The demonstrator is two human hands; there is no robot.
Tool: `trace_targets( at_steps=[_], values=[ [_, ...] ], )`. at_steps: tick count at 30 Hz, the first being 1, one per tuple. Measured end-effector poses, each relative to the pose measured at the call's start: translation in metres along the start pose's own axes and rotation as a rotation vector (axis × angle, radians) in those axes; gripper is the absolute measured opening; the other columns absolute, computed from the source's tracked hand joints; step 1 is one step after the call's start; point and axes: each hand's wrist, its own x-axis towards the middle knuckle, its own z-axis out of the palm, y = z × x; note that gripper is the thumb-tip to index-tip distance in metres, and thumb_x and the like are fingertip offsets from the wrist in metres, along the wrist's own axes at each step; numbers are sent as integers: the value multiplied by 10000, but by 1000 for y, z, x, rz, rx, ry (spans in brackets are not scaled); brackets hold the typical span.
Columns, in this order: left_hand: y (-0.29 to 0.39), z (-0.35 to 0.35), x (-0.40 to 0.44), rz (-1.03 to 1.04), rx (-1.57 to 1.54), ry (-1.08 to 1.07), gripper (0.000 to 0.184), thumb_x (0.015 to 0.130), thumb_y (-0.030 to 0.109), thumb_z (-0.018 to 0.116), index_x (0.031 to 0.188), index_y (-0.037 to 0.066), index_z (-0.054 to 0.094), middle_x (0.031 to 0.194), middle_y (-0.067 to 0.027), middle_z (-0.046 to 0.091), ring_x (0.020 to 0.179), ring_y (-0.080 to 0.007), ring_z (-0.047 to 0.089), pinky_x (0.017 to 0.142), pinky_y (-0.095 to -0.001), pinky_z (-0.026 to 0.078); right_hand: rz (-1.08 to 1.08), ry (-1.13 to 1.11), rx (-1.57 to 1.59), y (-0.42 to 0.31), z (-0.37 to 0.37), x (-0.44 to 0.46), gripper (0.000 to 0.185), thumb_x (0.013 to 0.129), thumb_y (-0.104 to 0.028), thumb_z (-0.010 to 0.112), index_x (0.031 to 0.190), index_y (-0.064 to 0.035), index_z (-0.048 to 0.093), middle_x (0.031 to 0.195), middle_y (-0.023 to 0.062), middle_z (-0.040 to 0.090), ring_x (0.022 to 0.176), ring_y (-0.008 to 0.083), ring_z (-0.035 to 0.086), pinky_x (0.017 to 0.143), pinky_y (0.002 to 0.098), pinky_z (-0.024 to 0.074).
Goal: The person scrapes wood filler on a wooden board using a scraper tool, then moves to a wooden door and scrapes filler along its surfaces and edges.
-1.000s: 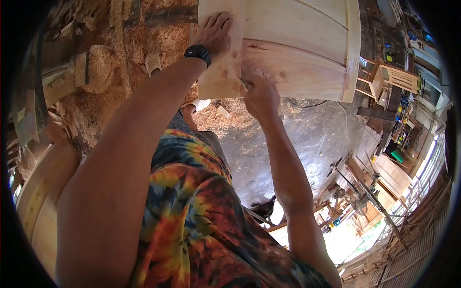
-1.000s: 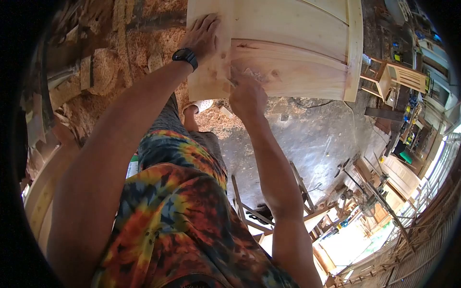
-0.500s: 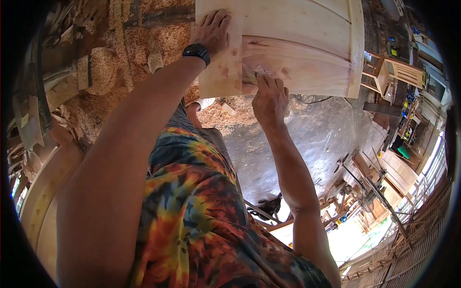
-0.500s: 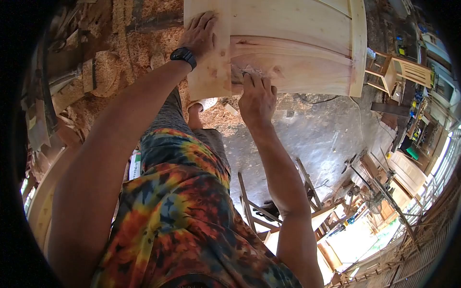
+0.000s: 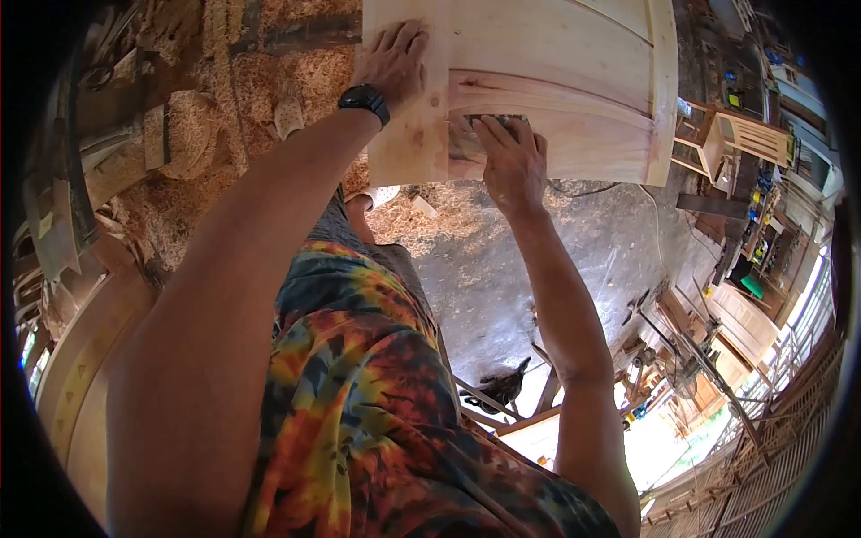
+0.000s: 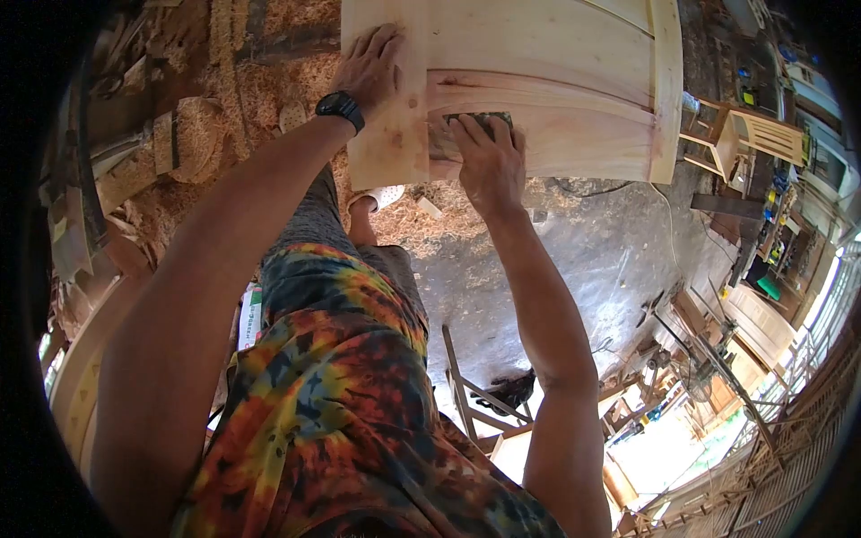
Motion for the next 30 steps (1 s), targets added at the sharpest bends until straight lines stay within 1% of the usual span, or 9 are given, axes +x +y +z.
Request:
trace_targets(
  at_steps=[6, 11, 15, 17, 20, 22, 24, 27, 30],
  values=[
    [-3, 1, 0, 3, -8, 15, 439, 919, 215, 567, 1328, 59, 539, 1428, -125, 467, 1370, -303, 404, 1165, -437, 337, -64, -175, -13, 15, -5, 11, 390, 811, -23, 612, 1157, -159, 731, 1216, -32, 704, 1106, 220, 588, 946, 410, 412],
    [-9, 0, -1, 15, -48, 11, 452, 893, 203, 574, 1319, 53, 541, 1415, -124, 484, 1342, -321, 432, 1157, -442, 347, -96, -348, -53, 18, -12, 27, 242, 849, -153, 620, 1044, -202, 754, 1105, -31, 713, 1109, 199, 580, 966, 432, 401],
    [-17, 21, 0, 80, -72, 33, 502, 850, 175, 595, 1333, 60, 526, 1445, -121, 467, 1348, -343, 425, 1145, -455, 364, -120, -421, -218, 20, -14, 33, 360, 854, -151, 637, 1177, -295, 705, 1119, -84, 699, 1113, 164, 560, 944, 411, 389],
    [-12, 13, 0, 35, -79, -5, 507, 854, 153, 588, 1346, 60, 514, 1468, -117, 451, 1366, -354, 405, 1153, -456, 355, -66, -605, -273, 12, -31, 47, 343, 887, -177, 601, 1194, -296, 694, 1123, -71, 700, 1120, 165, 560, 944, 415, 390],
    [-7, 3, 0, 11, -79, -52, 561, 861, 74, 592, 1405, 54, 457, 1475, -128, 442, 1380, -346, 395, 1168, -458, 355, -29, -511, -149, 3, -32, 54, 332, 906, -192, 578, 1203, -289, 691, 1116, -52, 698, 1117, 175, 563, 948, 424, 386],
    [-13, 13, -1, 40, -60, -51, 542, 877, 69, 582, 1405, 55, 457, 1500, -124, 418, 1388, -345, 387, 1170, -463, 352, -30, -393, -160, 0, -12, 40, 271, 917, -193, 562, 1120, -263, 726, 1105, -35, 694, 1115, 179, 564, 963, 431, 384],
    [-14, 13, -2, 21, -57, -64, 546, 876, 70, 587, 1405, 49, 454, 1524, -128, 397, 1401, -348, 376, 1172, -468, 348, -37, -490, -255, -3, -12, 38, 212, 926, -331, 570, 1027, -274, 747, 1034, -47, 707, 1078, 180, 586, 971, 447, 361],
    [-14, 12, -3, 42, -66, -44, 509, 865, 106, 579, 1360, 47, 476, 1468, -156, 442, 1373, -374, 398, 1157, -477, 350, 81, -428, -17, 5, -26, 42, 214, 936, -219, 558, 977, -226, 768, 1029, -14, 713, 1090, 193, 584, 1011, 458, 387],
    [-17, 15, -1, 104, -68, 9, 516, 876, 110, 572, 1375, 45, 454, 1474, -162, 438, 1378, -374, 398, 1155, -484, 351, 32, -484, -34, 17, -41, 50, 204, 936, -255, 570, 981, -221, 766, 941, -4, 717, 1065, 202, 593, 1020, 467, 382]
  ],
)
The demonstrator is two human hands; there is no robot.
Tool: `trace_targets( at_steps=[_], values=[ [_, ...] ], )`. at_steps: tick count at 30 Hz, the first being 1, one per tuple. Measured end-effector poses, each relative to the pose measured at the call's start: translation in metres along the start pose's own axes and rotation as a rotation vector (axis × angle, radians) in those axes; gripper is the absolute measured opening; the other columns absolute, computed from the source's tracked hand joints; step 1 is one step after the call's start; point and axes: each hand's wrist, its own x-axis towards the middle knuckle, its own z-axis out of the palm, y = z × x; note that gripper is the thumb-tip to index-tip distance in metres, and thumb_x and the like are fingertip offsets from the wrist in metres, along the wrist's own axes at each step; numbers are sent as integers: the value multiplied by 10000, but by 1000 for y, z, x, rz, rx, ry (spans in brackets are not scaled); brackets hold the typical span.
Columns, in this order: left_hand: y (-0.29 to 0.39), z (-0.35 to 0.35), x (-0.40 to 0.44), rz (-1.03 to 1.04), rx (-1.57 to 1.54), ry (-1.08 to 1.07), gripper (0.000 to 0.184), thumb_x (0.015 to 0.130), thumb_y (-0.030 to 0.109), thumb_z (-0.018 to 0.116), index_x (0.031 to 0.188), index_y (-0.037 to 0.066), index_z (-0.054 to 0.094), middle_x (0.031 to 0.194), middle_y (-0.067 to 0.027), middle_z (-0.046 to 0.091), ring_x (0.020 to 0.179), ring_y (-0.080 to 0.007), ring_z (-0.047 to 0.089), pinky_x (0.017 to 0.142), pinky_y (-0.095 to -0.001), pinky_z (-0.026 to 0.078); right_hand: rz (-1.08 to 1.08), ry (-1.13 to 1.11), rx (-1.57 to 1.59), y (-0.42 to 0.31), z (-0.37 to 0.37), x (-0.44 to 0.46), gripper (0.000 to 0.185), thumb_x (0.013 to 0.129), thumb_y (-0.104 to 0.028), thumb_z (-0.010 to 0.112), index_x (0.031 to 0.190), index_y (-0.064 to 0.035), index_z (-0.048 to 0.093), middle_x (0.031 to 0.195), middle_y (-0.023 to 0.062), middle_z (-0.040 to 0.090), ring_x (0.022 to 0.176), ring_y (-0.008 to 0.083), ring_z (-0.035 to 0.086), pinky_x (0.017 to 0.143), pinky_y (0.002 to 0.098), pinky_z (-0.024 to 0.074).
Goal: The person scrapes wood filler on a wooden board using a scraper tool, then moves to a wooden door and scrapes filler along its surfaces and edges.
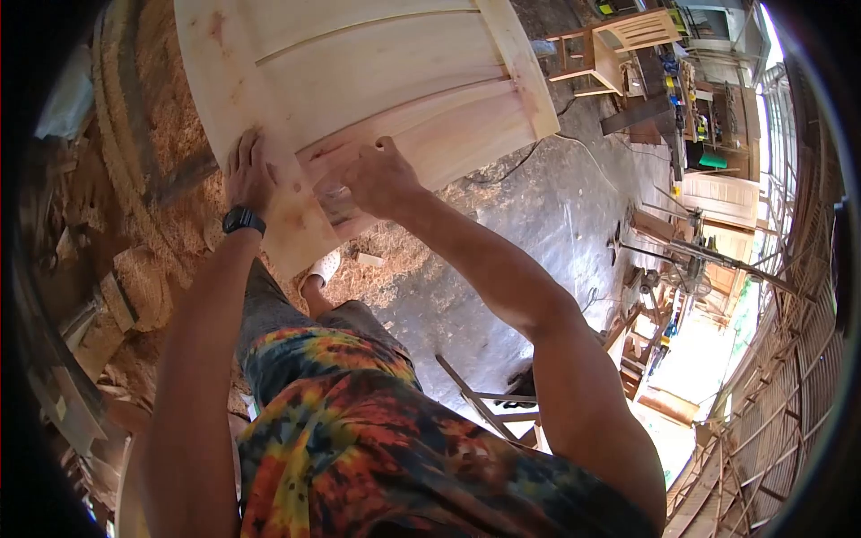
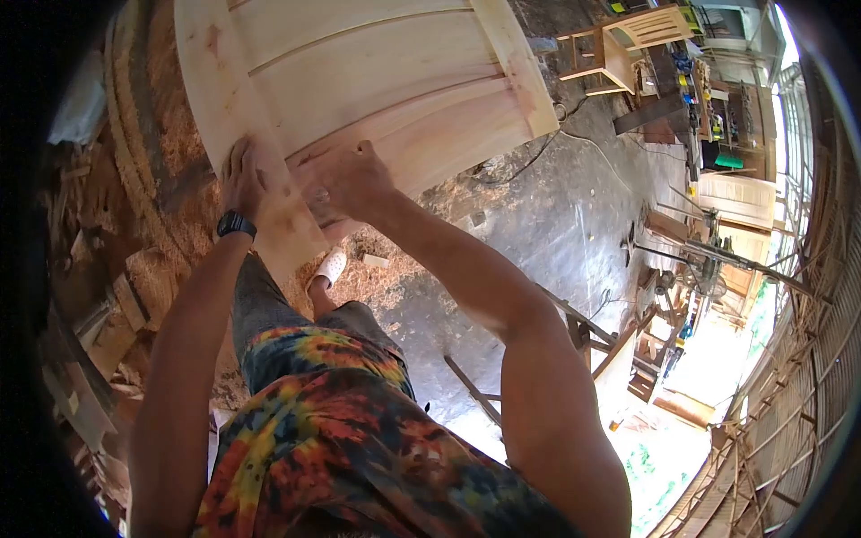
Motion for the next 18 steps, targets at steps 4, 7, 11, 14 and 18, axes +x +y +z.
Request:
trace_targets(
  at_steps=[4, 7, 11, 14, 18],
  values=[
    [4, -2, -3, -30, 32, -44, 512, 879, 100, 563, 1375, 39, 451, 1491, -157, 430, 1393, -367, 389, 1156, -487, 350, 47, 189, 0, 16, 25, 5, 189, 932, -240, 575, 966, -214, 759, 912, 2, 716, 1063, 198, 597, 1011, 467, 383],
    [-4, 5, -1, -12, 59, -45, 522, 883, 93, 551, 1391, 38, 443, 1510, -152, 418, 1408, -364, 374, 1162, -488, 344, 99, -22, -20, 0, 13, 12, 191, 917, -224, 597, 1013, -199, 761, 962, 4, 731, 1065, 193, 607, 1006, 459, 385],
    [-7, 3, -3, -18, 57, -77, 532, 895, 101, 540, 1413, 48, 433, 1522, -150, 407, 1411, -363, 369, 1165, -491, 342, 132, 4, 30, 22, 2, -6, 212, 886, -193, 635, 1056, -172, 758, 1011, 27, 746, 1011, 216, 635, 1007, 444, 392],
    [2, -3, 1, -41, 54, -100, 526, 901, 112, 544, 1412, 50, 435, 1527, -147, 399, 1407, -365, 370, 1159, -498, 348, 312, 365, 243, 69, 19, -35, 212, 878, -115, 623, 1045, -144, 752, 1000, 84, 742, 949, 276, 661, 960, 434, 460],
    [0, -6, -2, -68, 93, -132, 502, 900, 120, 555, 1384, 42, 451, 1525, -150, 395, 1400, -373, 374, 1151, -505, 355, 587, 480, 449, 102, 29, -90, 198, 915, -84, 588, 1046, -118, 731, 988, 161, 716, 954, 376, 647, 861, 464, 518]
  ],
)
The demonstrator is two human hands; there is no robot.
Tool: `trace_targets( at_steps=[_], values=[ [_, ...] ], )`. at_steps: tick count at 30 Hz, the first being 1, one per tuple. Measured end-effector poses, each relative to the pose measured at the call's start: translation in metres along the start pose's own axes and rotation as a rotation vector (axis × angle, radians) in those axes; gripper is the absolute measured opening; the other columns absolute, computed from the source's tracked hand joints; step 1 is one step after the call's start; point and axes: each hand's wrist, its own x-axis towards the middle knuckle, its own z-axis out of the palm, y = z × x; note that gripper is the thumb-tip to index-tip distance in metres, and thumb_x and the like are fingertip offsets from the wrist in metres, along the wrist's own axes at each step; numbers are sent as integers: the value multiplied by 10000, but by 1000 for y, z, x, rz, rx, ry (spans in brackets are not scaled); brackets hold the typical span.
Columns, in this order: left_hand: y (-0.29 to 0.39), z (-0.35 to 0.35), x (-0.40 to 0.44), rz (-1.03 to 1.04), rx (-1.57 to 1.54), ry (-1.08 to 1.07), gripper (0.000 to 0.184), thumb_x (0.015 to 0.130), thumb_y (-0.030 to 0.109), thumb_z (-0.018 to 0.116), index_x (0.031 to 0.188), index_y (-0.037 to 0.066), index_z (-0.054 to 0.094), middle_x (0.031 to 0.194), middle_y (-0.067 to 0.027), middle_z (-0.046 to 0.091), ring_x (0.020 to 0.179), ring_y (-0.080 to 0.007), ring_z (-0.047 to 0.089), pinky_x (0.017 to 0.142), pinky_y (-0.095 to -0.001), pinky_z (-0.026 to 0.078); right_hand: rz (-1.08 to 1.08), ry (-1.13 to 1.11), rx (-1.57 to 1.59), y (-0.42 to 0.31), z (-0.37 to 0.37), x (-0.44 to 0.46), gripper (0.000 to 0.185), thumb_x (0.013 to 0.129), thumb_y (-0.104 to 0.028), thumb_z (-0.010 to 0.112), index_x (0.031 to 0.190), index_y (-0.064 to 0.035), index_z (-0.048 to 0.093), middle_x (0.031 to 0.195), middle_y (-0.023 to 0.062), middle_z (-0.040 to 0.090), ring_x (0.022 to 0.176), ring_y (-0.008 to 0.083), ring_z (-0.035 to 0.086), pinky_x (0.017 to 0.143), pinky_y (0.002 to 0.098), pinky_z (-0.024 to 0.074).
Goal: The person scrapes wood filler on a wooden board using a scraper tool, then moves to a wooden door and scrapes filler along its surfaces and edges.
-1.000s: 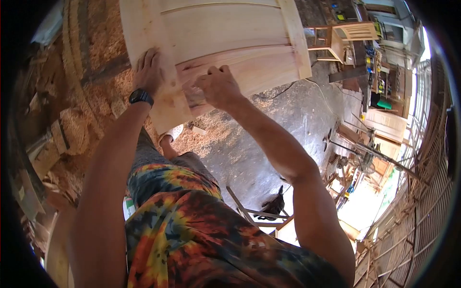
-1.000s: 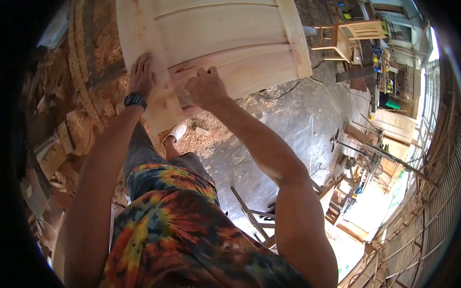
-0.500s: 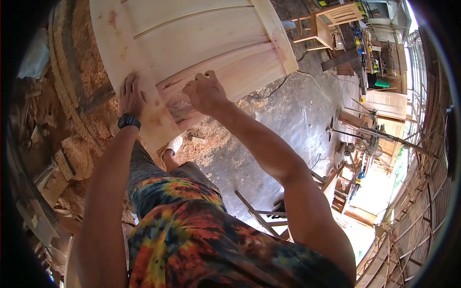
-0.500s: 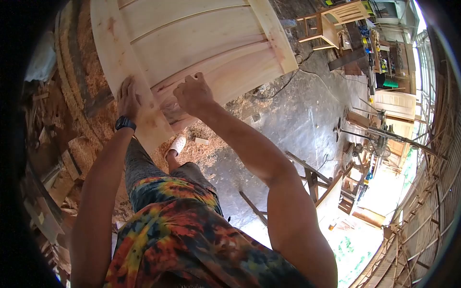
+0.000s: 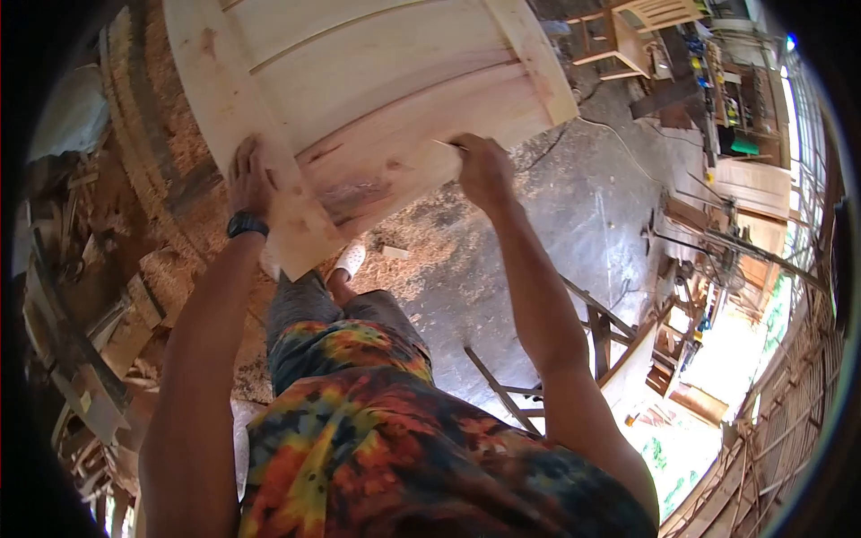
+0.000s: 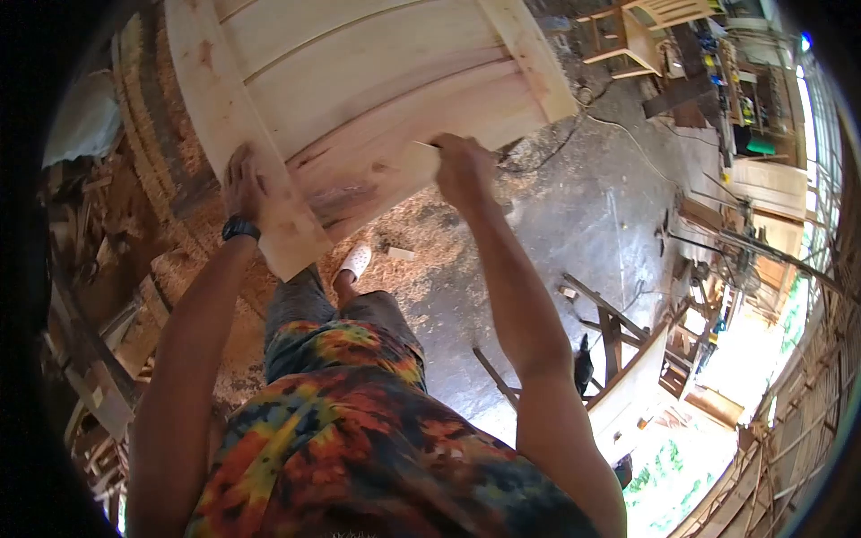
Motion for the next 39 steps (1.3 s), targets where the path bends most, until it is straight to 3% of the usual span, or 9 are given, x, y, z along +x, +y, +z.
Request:
trace_targets(
  at_steps=[5, 9, 16, 19, 25, 31, 33, 36, 39],
  values=[
    [-12, 16, 0, 122, -19, 81, 451, 910, 136, 554, 1341, 40, 467, 1511, -164, 409, 1396, -377, 379, 1149, -507, 354, 295, 13, -116, 65, -23, -15, 232, 921, -127, 560, 1041, -176, 752, 999, 168, 722, 998, 391, 664, 863, 493, 522],
    [-17, 13, -1, 107, -18, 47, 457, 915, 138, 550, 1352, 39, 463, 1512, -164, 416, 1395, -377, 385, 1155, -509, 339, 296, 130, -247, 179, -49, 35, 294, 923, -118, 556, 1141, -183, 742, 1095, 175, 711, 1004, 386, 683, 857, 474, 541],
    [-3, -4, 0, 80, -20, 29, 429, 934, 131, 512, 1348, 22, 477, 1517, -174, 415, 1397, -379, 383, 1157, -517, 331, 436, 168, -280, 253, -67, 133, 345, 909, -149, 545, 1173, -250, 743, 1162, 145, 705, 1063, 349, 679, 909, 445, 535],
    [4, -12, 2, 88, -26, 20, 432, 943, 139, 497, 1356, 17, 471, 1519, -185, 410, 1397, -384, 380, 1158, -522, 326, 427, 176, -296, 277, -42, 157, 354, 879, -129, 554, 1151, -239, 752, 1150, 155, 709, 1060, 353, 673, 920, 449, 523],
    [-3, -11, 5, 139, 16, 23, 433, 979, 180, 468, 1373, 0, 454, 1514, -199, 412, 1396, -407, 379, 1145, -538, 322, -65, 371, -444, 284, -28, 123, 306, 818, -90, 620, 1074, -168, 769, 973, 156, 726, 966, 353, 662, 882, 468, 480],
    [-4, -6, -2, 164, 19, 65, 407, 985, 145, 450, 1358, -20, 446, 1499, -213, 428, 1394, -412, 388, 1142, -552, 320, -182, 129, -523, 286, -67, 120, 313, 805, -61, 623, 1051, -178, 777, 930, 109, 730, 947, 278, 672, 917, 452, 453],
    [-1, -7, 8, 180, -11, 79, 398, 986, 144, 445, 1347, -22, 450, 1496, -216, 431, 1393, -413, 390, 1141, -554, 323, -24, -214, -655, 281, -86, 130, 304, 788, -93, 646, 1045, -187, 779, 1008, 82, 746, 1100, 239, 624, 1009, 456, 399],
    [0, -10, -4, 144, -35, 46, 394, 961, 135, 474, 1325, -15, 466, 1496, -219, 429, 1388, -421, 394, 1131, -563, 334, 232, -577, -994, 277, -122, 149, 303, 784, -98, 653, 1046, -188, 776, 1042, 76, 744, 1118, 255, 639, 1001, 493, 426],
    [0, -8, 0, 123, -52, 48, 432, 911, 100, 514, 1328, -5, 468, 1494, -217, 431, 1383, -432, 392, 1128, -568, 340, 263, -10, -475, 357, -87, 157, 297, 797, -100, 627, 1048, -173, 768, 1104, 112, 734, 1093, 318, 675, 995, 465, 469]
  ],
)
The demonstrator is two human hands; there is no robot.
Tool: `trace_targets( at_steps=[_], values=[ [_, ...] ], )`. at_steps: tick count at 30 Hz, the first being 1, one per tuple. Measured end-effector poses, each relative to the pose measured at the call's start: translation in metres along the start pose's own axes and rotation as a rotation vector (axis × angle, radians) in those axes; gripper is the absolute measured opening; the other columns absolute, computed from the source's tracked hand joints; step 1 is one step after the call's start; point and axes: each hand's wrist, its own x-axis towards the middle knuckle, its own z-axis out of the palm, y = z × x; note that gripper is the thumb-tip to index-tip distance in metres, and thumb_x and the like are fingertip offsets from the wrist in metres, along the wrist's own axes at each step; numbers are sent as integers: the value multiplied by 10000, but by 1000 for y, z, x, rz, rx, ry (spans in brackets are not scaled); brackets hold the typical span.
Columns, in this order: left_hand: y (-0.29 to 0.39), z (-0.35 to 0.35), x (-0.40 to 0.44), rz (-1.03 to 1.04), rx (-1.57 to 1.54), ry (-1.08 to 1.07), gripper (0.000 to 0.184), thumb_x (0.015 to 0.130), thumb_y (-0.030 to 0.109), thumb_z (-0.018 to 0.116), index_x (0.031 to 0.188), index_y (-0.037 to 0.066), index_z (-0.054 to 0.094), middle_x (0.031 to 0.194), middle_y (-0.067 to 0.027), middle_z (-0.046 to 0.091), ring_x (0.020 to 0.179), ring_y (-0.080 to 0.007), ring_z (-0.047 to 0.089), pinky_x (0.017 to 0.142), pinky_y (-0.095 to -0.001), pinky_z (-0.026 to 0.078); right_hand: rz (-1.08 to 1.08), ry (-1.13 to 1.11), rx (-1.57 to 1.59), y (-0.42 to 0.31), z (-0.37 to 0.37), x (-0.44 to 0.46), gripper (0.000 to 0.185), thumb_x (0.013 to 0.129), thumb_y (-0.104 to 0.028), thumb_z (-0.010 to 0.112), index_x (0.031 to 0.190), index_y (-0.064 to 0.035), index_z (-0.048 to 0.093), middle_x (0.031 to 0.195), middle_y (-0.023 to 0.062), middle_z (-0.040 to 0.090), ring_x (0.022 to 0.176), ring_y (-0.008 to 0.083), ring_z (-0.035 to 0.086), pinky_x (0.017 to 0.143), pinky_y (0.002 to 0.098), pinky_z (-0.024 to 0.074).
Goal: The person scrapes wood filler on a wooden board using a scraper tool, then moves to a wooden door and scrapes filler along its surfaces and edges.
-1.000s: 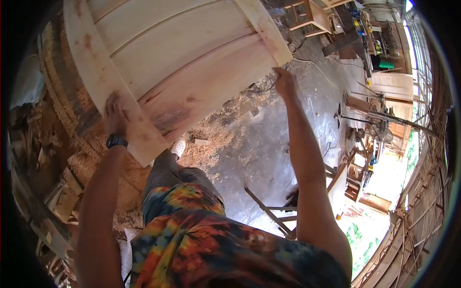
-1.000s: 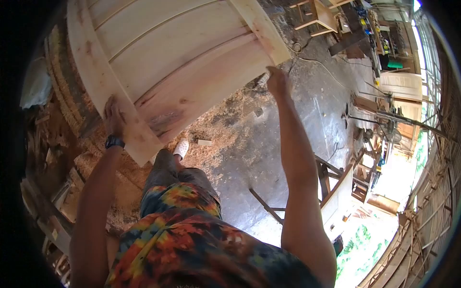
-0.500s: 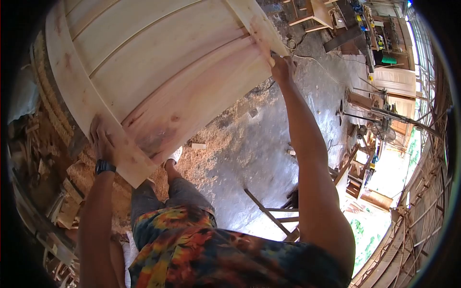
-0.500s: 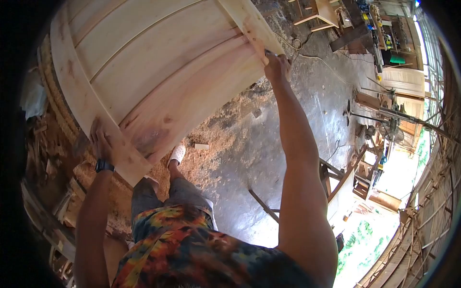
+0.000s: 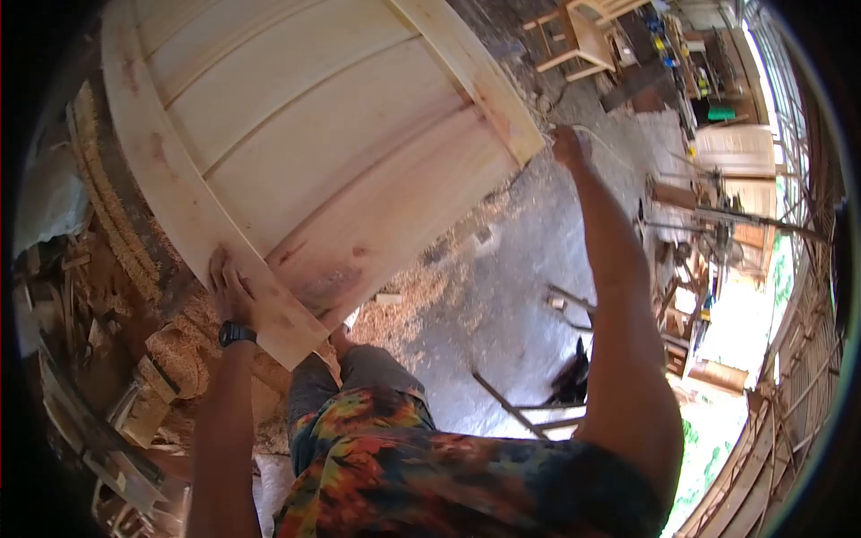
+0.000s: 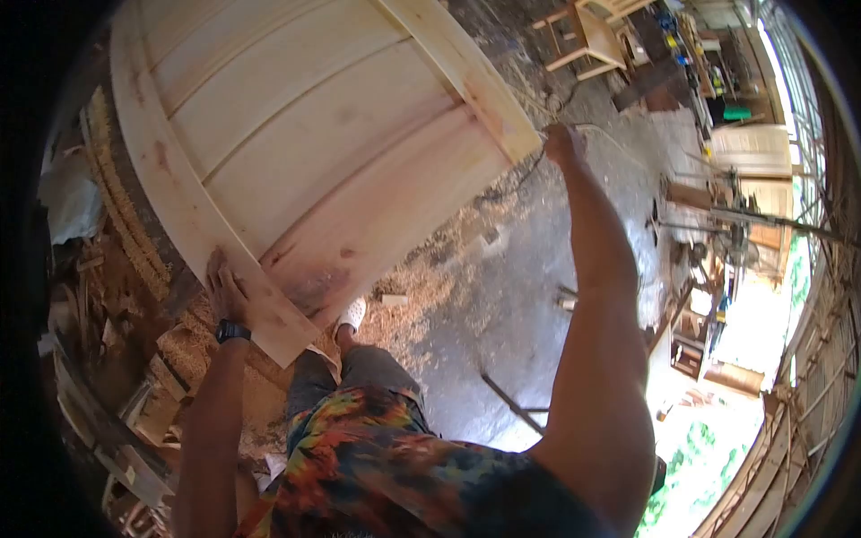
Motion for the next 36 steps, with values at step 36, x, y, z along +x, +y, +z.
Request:
trace_targets(
  at_steps=[36],
  values=[
    [10, -2, 2, -41, -38, 20, 444, 897, 86, 485, 1331, -5, 461, 1462, -250, 434, 1356, -470, 396, 1114, -593, 338, -13, 259, 87, -68, 44, -48, 400, 810, -66, 607, 1132, -245, 763, 1036, 126, 724, 1043, 344, 656, 983, 480, 464]
  ],
)
